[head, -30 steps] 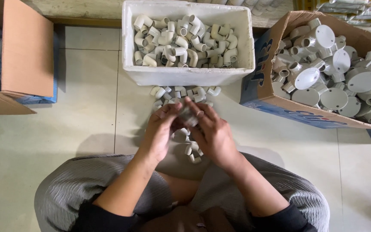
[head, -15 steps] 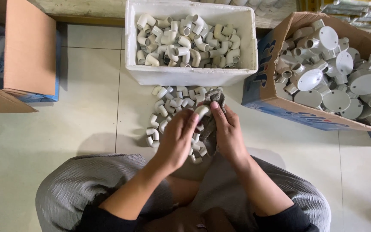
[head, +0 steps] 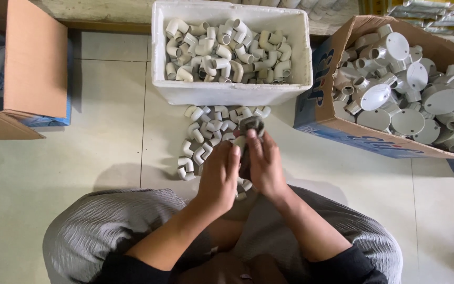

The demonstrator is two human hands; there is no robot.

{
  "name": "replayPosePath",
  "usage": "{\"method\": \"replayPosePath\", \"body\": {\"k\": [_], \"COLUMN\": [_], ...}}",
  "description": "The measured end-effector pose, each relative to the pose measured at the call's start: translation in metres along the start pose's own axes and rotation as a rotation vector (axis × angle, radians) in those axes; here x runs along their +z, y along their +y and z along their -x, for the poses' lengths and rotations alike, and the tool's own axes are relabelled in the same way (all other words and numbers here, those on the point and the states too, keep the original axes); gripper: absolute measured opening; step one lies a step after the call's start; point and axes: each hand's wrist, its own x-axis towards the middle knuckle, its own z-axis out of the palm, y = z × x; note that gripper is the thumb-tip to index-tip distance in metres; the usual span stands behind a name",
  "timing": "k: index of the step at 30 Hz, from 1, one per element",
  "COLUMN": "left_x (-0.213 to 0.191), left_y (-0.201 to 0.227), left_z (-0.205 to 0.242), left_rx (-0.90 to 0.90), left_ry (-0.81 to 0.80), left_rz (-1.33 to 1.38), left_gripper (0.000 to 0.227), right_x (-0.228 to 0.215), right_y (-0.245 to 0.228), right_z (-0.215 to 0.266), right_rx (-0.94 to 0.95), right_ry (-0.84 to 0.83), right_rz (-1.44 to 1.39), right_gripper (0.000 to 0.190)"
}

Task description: The person sits on the floor and wipes white plastic pipe fittings with a cloth. They pick up fittings from a pile on the floor, wipe them, and place them into a white styrofoam box. The person handles the fittings one at a time throughout the clip.

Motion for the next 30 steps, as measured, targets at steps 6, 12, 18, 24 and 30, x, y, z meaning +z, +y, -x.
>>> {"method": "replayPosePath", "body": {"k": [6,12,18,24,30], "left_x": [0.017,0.002,-0.035,0.053,0.152], "left_y": [-0.023,-0.026,-0.027,-0.028,-0.092], "left_z": [-0.013,-0.06,-0.13,-0.1,-0.081], "left_rx": [0.41,0.476,0.152,0.418,0.39], "left_ry": [0.103,0.397,0.415,0.103,-0.227], "left_rz": [-0.363,-0.522,-0.817,-0.724,-0.96], "left_gripper": [0.036,0.03,0.035,0.013,0.012], "right_x": [-0.008,-0.041,-0.055,-0.079,-0.104], "right_y": [-0.001,0.086,0.06,0.072,-0.002], "right_z": [-0.018,-0.062,-0.083,-0.087,-0.062], "right_rx": [0.644,0.594,0.588,0.326,0.197], "right_ry": [0.151,0.331,0.437,0.149,0.169], "right_rz": [-0.598,-0.508,-0.09,0.487,-0.11], "right_gripper": [0.043,0.039,0.022,0.042,0.044]}}
